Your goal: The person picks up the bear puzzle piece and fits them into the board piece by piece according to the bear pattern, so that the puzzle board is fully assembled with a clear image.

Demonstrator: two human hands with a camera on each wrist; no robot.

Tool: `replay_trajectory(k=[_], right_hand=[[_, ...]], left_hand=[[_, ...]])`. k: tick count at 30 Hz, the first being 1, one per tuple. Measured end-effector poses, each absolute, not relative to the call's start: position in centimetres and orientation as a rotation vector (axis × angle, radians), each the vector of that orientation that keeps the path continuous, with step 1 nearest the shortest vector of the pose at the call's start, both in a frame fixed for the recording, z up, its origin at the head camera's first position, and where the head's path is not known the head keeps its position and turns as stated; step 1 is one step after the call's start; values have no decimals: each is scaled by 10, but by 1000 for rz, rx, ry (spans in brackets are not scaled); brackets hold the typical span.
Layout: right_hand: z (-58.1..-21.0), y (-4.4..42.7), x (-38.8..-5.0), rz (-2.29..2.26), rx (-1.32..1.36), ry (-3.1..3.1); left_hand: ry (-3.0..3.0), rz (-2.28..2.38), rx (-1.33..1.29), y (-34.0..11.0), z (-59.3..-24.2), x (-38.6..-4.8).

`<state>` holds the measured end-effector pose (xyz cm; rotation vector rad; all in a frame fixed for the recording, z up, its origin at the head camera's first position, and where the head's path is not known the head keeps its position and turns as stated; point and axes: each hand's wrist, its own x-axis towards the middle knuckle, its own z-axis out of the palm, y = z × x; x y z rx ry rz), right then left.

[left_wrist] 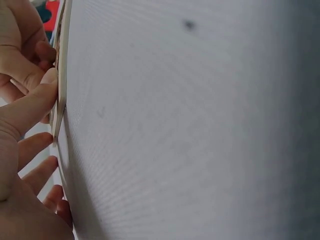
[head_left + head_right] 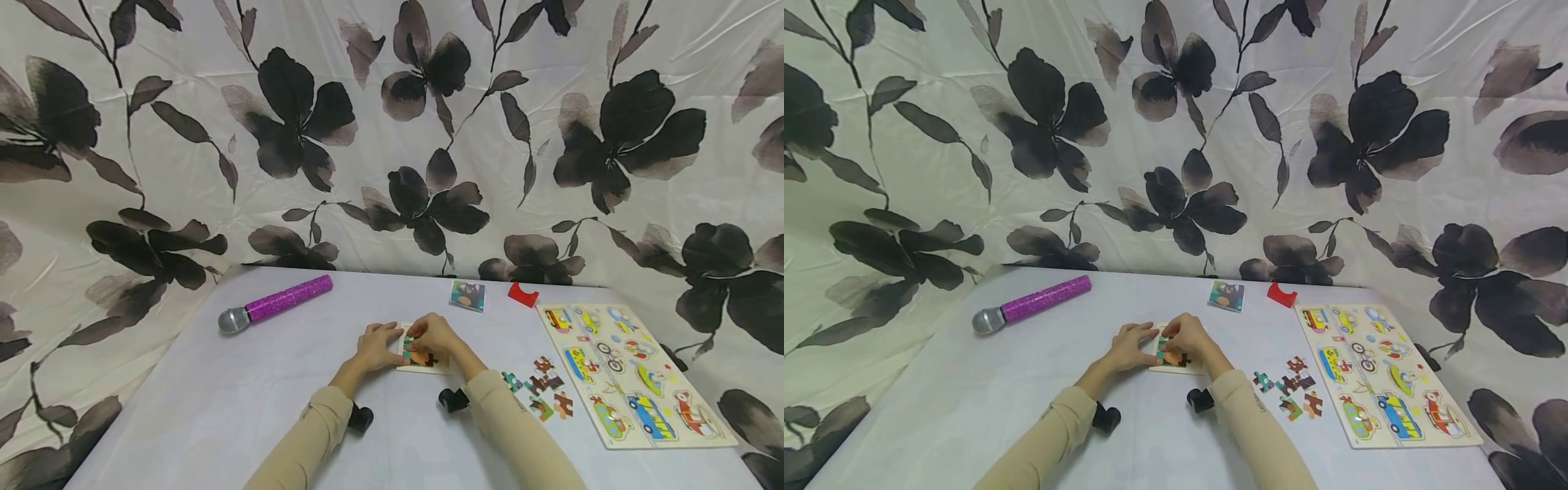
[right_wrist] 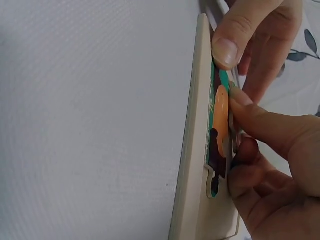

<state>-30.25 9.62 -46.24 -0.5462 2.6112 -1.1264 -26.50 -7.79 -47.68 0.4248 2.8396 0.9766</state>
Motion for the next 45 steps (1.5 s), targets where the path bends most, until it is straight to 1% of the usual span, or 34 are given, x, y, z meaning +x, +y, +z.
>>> replay_trajectory(k=[9,16,26,34,41,45], right_hand=[[-466,102,-301,-1229,-624,2556],[-466,98,-297,-1233,-689,2585],[-458,92,-296,-1179,-501,2605],[-456,91,-293,-1142,-488,2589],[-463,97,-287,-1206,-586,2653],[-467,112,-283,-1335,-685,2561]], left_hand=[[2852,955,433,-76,-475,-263],[2855,964,437,-77,-477,-264],[2841,979,442,-78,-473,-262],[2856,974,453,-79,-476,-263],[2856,966,448,-80,-477,-264],[2866,940,455,-78,-479,-266]])
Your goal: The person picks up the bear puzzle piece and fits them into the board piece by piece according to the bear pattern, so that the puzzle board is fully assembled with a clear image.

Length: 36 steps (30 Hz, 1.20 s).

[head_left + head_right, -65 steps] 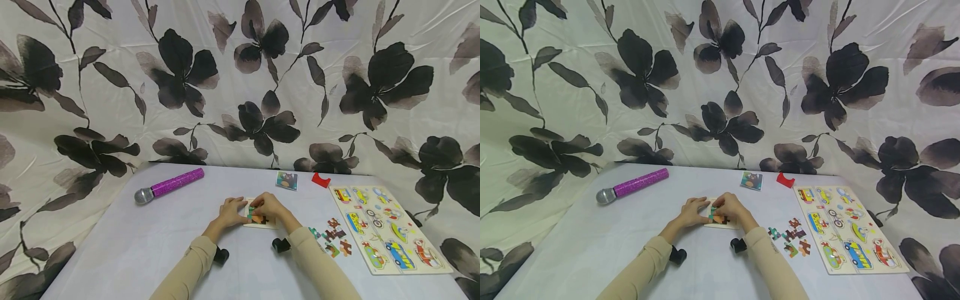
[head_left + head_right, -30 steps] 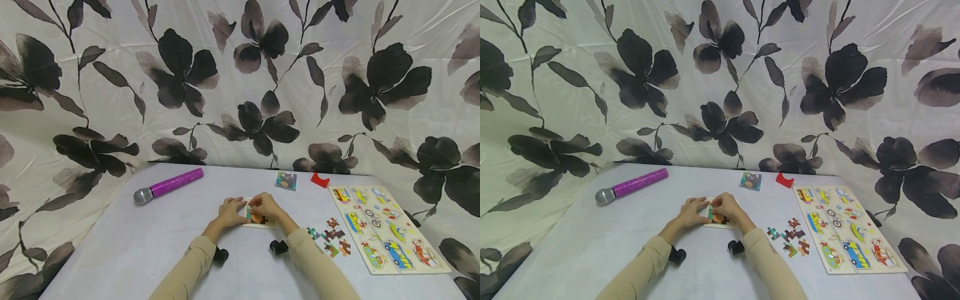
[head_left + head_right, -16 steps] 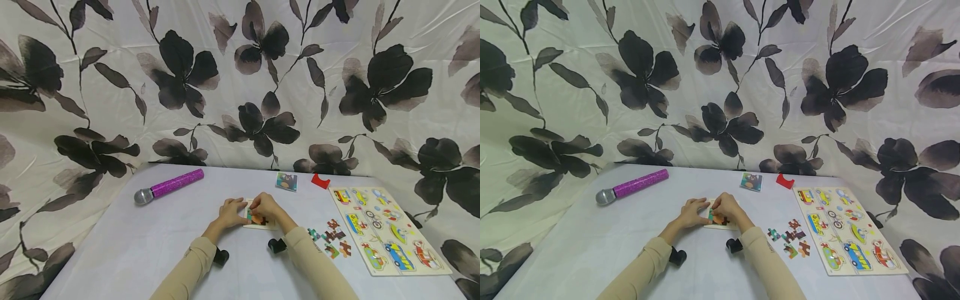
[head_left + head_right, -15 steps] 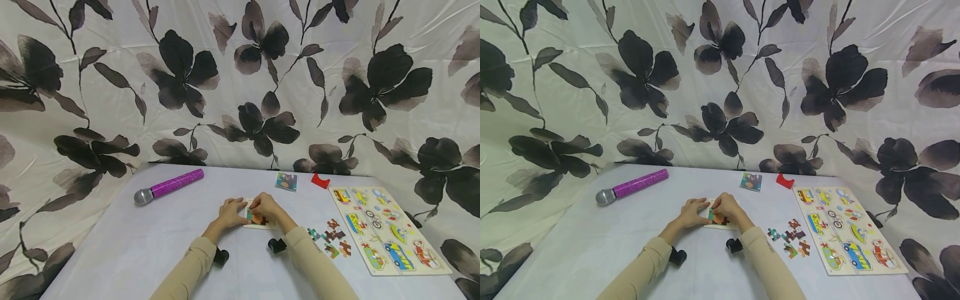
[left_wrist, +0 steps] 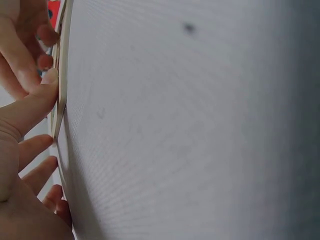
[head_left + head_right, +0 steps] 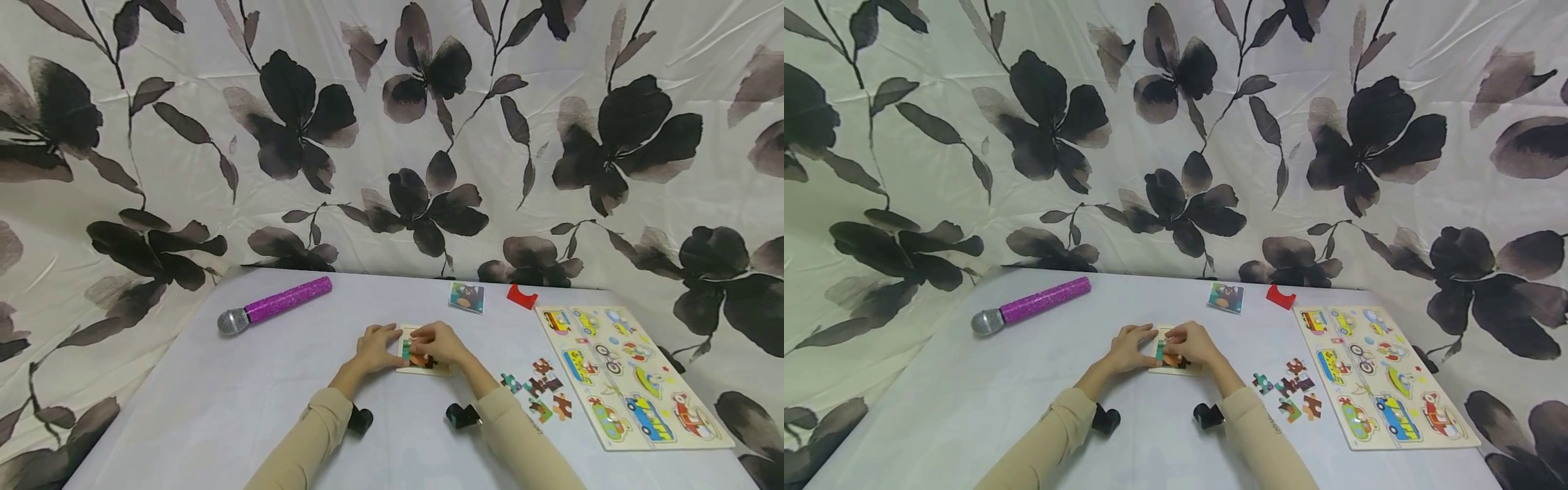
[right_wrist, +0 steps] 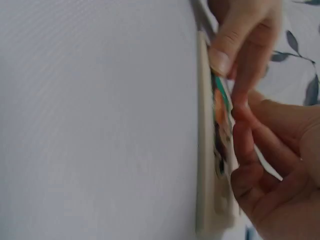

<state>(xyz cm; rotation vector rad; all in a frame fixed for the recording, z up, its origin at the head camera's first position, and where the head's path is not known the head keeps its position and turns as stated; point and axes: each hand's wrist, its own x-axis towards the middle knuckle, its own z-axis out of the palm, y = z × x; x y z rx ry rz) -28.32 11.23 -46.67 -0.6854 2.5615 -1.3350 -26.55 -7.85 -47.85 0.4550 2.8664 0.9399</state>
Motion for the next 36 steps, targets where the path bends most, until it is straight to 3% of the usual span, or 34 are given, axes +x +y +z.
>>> replay_trajectory(k=[6,19,27,36], right_hand=[[-455,159,-276,-1483,-690,2590],[-450,289,-230,-1198,-133,2976],[-455,305,-219,-856,16,3011],[-462,303,-214,-809,-84,3082]], left_hand=[[2863,945,436,-78,-480,-266],[2878,958,431,-76,-479,-263],[2926,821,421,-74,-474,-264],[2879,907,512,-78,-474,-264]])
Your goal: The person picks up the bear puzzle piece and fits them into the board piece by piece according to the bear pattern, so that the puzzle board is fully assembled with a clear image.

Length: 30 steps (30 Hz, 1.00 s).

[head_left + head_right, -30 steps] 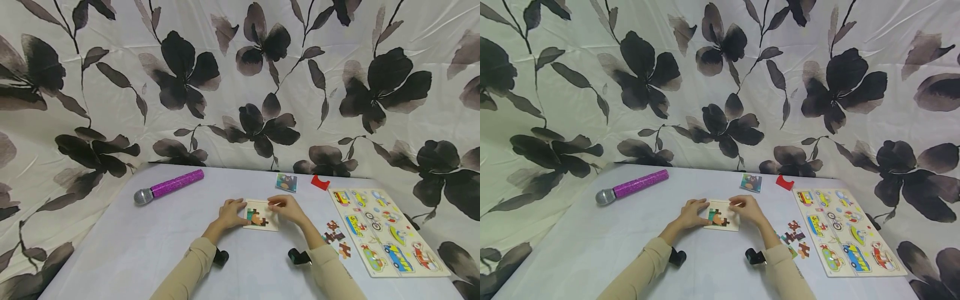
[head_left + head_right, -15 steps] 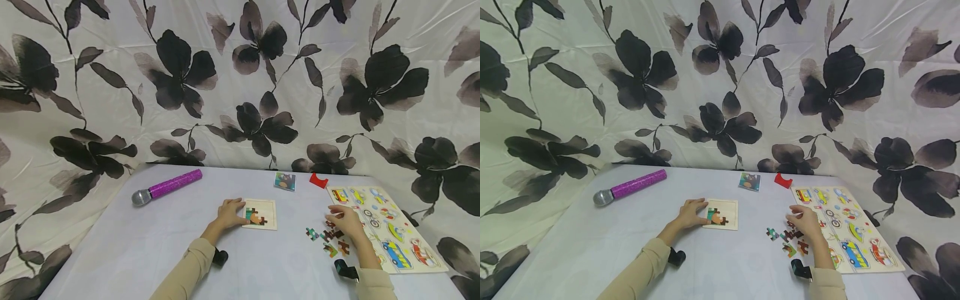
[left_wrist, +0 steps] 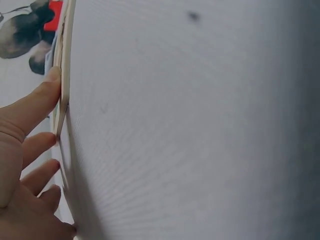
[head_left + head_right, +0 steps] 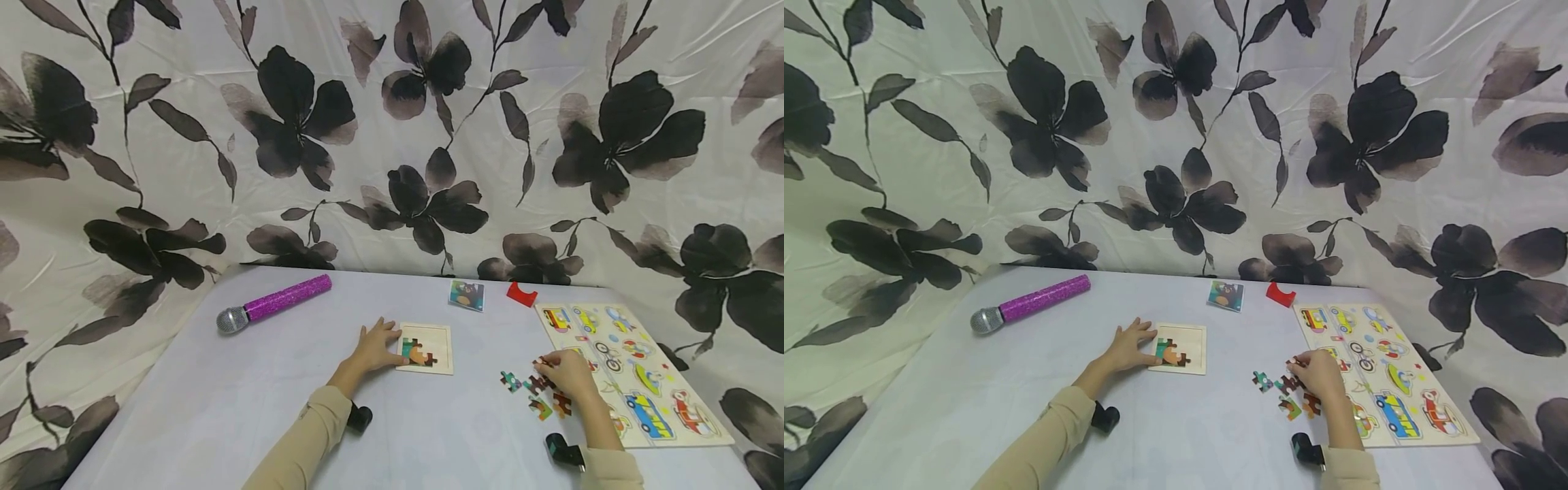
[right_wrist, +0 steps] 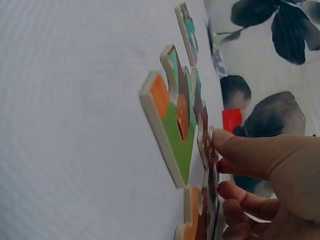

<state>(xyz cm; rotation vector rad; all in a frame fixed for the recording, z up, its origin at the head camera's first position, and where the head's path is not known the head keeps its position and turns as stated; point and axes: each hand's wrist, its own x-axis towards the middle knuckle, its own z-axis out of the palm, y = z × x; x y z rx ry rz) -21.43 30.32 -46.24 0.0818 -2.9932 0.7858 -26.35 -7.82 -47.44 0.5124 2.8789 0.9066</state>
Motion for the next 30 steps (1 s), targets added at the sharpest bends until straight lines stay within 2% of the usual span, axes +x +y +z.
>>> replay_trajectory(k=[8,20,30], right_hand=[[-458,304,-216,850,48,-2997],[-451,308,-228,1260,-161,-2938],[-441,288,-246,2001,61,-2543]], left_hand=[[2842,1021,489,-80,-481,-266],[2839,1030,486,-79,-480,-265],[2882,890,490,-77,-474,-267]])
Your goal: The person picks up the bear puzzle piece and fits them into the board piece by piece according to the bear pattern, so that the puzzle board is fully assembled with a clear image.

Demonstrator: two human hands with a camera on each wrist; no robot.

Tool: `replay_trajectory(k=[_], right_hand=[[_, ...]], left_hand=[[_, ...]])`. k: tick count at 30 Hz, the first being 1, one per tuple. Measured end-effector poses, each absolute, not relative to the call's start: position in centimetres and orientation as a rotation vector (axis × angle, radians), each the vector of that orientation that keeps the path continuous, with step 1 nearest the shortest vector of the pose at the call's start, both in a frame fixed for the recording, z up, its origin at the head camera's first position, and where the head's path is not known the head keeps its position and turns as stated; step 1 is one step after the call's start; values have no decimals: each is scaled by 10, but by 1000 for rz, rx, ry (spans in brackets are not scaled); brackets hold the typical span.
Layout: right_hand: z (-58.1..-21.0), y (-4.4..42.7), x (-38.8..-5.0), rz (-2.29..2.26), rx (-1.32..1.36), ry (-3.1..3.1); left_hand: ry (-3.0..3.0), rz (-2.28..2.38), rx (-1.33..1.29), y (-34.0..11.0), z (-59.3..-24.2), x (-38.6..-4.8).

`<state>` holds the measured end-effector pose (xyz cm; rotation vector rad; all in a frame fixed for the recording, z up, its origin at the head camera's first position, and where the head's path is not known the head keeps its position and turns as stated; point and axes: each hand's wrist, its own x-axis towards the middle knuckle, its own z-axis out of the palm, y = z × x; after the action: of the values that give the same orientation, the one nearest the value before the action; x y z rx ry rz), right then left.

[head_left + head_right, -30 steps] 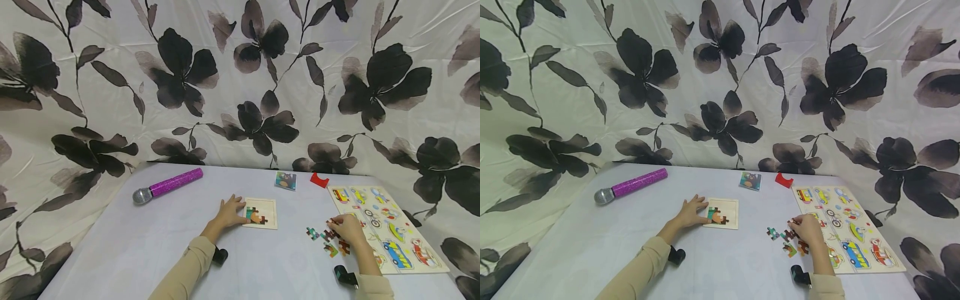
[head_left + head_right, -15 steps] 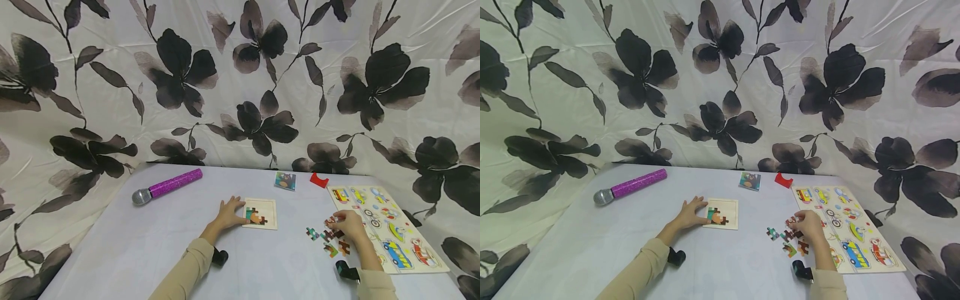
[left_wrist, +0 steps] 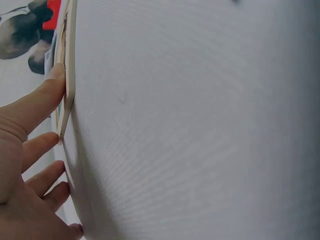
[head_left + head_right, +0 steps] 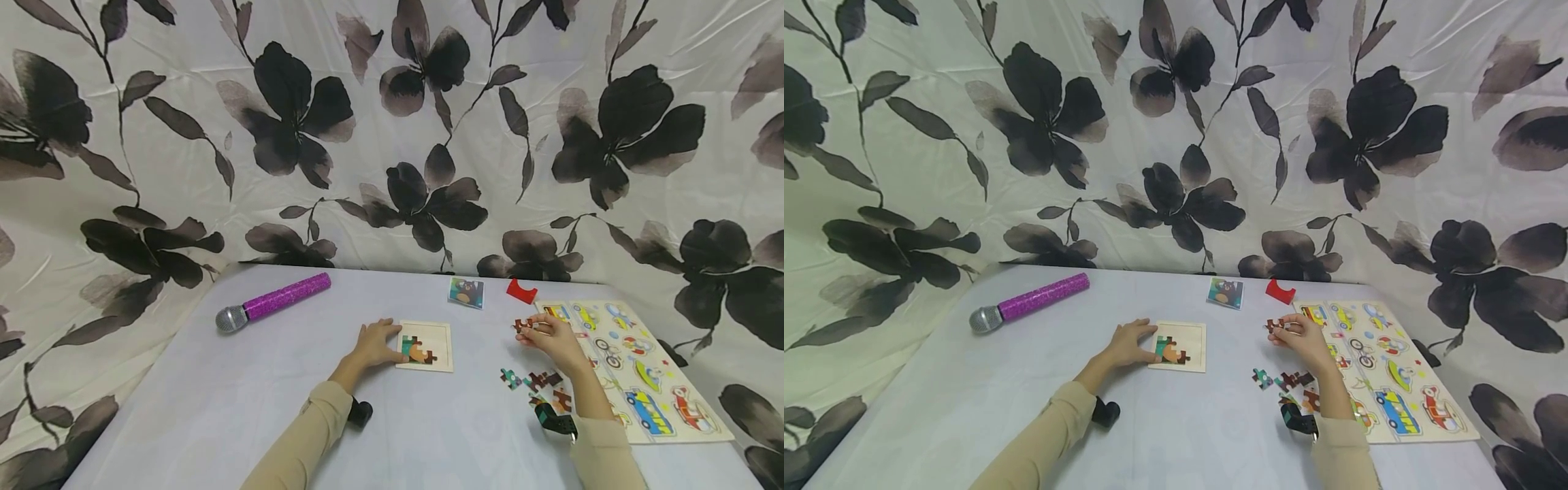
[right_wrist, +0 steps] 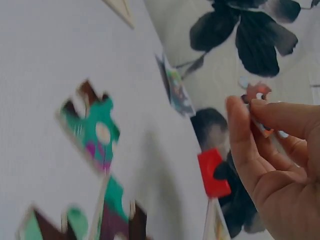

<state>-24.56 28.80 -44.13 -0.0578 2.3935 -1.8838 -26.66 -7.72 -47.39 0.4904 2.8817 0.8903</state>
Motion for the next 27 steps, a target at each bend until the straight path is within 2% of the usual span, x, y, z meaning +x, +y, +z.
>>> replay_trajectory(k=[8,17,27], right_hand=[[-439,255,-260,-1970,-122,2406],[-440,228,-272,-2194,-260,2129],[-446,199,-283,-1898,-372,2393]], left_hand=[[2884,882,496,-78,-474,-267],[2881,890,503,-79,-477,-269],[2887,894,484,-78,-474,-266]])
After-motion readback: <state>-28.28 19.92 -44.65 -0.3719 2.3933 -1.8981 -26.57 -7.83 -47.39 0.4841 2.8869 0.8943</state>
